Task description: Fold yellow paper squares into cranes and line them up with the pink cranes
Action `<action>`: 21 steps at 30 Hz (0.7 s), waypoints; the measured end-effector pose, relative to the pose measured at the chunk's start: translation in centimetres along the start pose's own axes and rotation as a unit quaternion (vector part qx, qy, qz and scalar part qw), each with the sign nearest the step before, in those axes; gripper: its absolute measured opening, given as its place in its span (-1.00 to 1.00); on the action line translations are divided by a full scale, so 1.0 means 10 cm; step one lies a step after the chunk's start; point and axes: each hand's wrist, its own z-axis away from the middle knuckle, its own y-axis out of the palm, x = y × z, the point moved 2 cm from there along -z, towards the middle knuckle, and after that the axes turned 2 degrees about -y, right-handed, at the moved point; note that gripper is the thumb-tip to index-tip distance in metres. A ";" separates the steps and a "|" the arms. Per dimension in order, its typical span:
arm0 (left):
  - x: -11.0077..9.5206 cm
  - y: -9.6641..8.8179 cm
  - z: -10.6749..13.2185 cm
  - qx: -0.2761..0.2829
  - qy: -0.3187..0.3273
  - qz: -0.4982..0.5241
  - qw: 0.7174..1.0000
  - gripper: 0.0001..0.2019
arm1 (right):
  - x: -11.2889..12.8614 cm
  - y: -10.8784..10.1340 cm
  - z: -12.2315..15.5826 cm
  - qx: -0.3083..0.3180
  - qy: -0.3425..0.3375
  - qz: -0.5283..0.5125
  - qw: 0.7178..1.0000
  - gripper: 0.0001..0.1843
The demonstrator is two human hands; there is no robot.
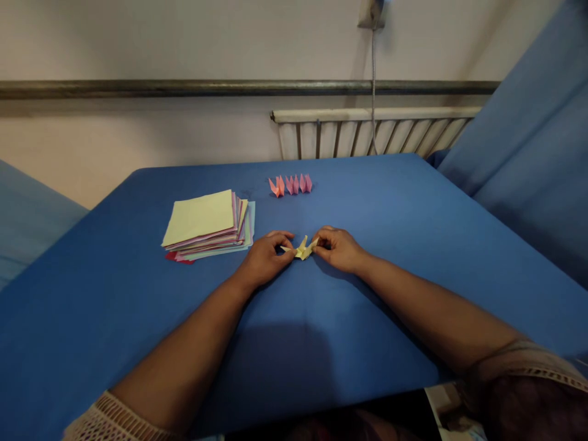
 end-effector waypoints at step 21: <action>-0.14 0.03 0.05 0.040 0.027 0.027 0.998 -0.83 | 0.15 0.05 0.04 -0.012 -0.054 -0.097 0.994 -0.93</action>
